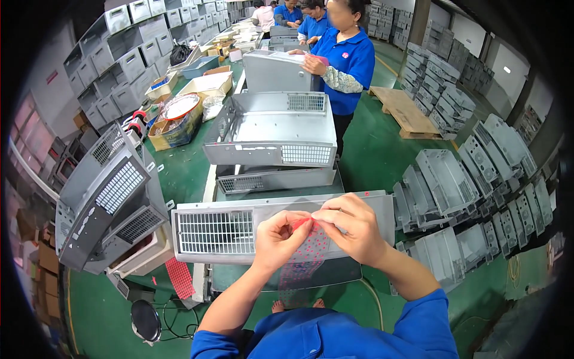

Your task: The person applies small red stickers by hand to specific points on metal computer chassis components.

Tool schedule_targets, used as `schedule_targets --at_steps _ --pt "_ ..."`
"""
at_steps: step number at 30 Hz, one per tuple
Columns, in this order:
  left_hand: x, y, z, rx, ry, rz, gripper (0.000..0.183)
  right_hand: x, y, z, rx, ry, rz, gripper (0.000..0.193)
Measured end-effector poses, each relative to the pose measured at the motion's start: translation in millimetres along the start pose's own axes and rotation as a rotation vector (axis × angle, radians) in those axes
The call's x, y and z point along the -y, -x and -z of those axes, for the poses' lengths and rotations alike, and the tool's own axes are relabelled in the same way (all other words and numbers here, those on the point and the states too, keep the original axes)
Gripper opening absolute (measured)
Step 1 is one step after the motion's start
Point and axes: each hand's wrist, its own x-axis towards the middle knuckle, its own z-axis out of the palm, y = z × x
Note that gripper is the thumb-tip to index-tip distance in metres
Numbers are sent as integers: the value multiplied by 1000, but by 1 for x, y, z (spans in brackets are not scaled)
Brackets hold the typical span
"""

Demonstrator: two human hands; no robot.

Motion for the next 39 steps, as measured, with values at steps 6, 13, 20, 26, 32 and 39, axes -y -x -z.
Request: schedule_targets --at_steps 6,13,20,26,32,39 --pt "-3 -2 -1 -12 -37 31 4 2 3 -6 -32 119 43 21" --pt "-2 -3 -1 -19 -15 33 3 5 9 -12 -71 273 150 23" --pt "-2 1 2 21 -42 27 6 3 17 -12 -32 452 351 25" --pt "-2 5 1 41 -31 -8 7 2 19 -8 -7 415 374 25" --pt "-4 10 -1 27 -1 11 9 -6 15 12 37 34 42 12" --pt "-6 13 -2 51 -64 8 9 -36 -7 46 320 -145 -484 4"
